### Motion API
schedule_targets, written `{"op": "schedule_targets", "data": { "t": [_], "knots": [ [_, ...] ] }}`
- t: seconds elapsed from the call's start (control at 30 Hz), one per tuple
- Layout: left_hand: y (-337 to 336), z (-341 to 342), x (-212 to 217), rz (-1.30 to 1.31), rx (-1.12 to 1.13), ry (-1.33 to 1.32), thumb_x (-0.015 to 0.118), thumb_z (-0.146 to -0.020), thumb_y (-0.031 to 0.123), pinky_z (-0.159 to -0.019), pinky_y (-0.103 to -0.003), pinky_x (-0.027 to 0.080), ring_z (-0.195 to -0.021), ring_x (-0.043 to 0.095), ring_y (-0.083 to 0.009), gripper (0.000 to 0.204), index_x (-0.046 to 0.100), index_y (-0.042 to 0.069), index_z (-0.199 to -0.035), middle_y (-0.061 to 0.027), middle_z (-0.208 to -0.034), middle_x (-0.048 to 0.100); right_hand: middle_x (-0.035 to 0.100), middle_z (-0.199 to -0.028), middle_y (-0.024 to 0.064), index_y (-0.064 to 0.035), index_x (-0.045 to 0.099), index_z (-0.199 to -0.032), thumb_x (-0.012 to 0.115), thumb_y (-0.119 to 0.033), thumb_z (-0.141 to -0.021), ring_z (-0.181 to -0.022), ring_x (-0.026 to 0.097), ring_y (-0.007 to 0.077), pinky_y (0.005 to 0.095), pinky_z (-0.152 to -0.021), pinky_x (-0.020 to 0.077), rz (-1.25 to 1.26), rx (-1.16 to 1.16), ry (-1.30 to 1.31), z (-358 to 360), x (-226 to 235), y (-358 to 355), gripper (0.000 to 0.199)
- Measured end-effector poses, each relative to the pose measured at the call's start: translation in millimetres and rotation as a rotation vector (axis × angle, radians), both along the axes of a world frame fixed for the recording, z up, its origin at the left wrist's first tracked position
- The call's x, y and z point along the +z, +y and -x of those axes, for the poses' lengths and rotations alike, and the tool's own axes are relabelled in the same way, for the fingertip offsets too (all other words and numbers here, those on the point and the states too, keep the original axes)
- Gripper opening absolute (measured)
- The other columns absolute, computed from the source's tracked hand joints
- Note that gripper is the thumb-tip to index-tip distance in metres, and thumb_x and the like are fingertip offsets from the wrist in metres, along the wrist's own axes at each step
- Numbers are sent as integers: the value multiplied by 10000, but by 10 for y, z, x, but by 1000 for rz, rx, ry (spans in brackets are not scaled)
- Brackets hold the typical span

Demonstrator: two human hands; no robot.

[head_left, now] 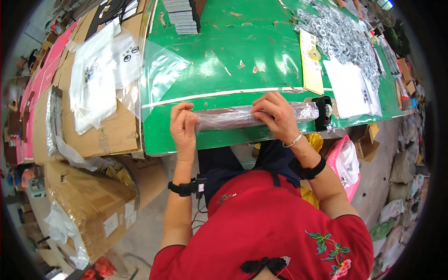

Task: Placing wooden furniture components into plastic protective bags and sealing them with tape.

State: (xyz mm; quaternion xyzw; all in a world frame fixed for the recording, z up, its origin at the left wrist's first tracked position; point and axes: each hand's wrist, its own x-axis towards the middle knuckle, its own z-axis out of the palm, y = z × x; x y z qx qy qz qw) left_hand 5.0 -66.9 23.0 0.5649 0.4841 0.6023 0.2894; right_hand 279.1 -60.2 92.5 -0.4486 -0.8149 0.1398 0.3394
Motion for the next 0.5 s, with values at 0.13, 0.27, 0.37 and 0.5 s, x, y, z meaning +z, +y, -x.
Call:
{"op": "schedule_targets", "data": {
  "t": [0.13, 0.27, 0.37, 0.5],
  "knots": [
    [-45, 146, 309, -130, -131, 348, 731, -881, 251, -841, -352, 458, -986, 569, -240, 257, 646, 13, -834, -90, -1111, 618, 633, -890, 23, -99, 658, -850, 720, -161, -824, -881, 601, 249, 360, -754, 488, 36, -27, 4, -12, -10, 5, 91],
    [-29, 253, 301, -63, -160, 467, 803, -764, 187, -822, -383, 454, -975, 565, -280, 216, 656, 43, -828, -94, -1099, 632, 630, -874, 25, -95, 656, -844, 717, -156, -824, -869, 599, 249, 362, -745, 486, 31, -40, 14, -2, -17, 10, 88],
    [-22, 207, 310, -49, -189, 387, 768, -793, 125, -804, -374, 451, -936, 568, -272, 165, 633, 31, -799, -95, -1024, 642, 625, -861, 33, -93, 657, -843, 717, -144, -821, -860, 597, 254, 365, -737, 483, 29, -46, 25, 30, -26, 10, 81],
    [-40, 114, 251, -6, -131, 324, 732, -817, 75, -785, -356, 451, -895, 574, -257, 140, 610, 21, -776, -100, -946, 644, 613, -832, 39, -90, 659, -843, 723, -131, -815, -828, 594, 253, 366, -713, 477, 15, -78, 18, 50, -23, 7, 81]
  ]
}}
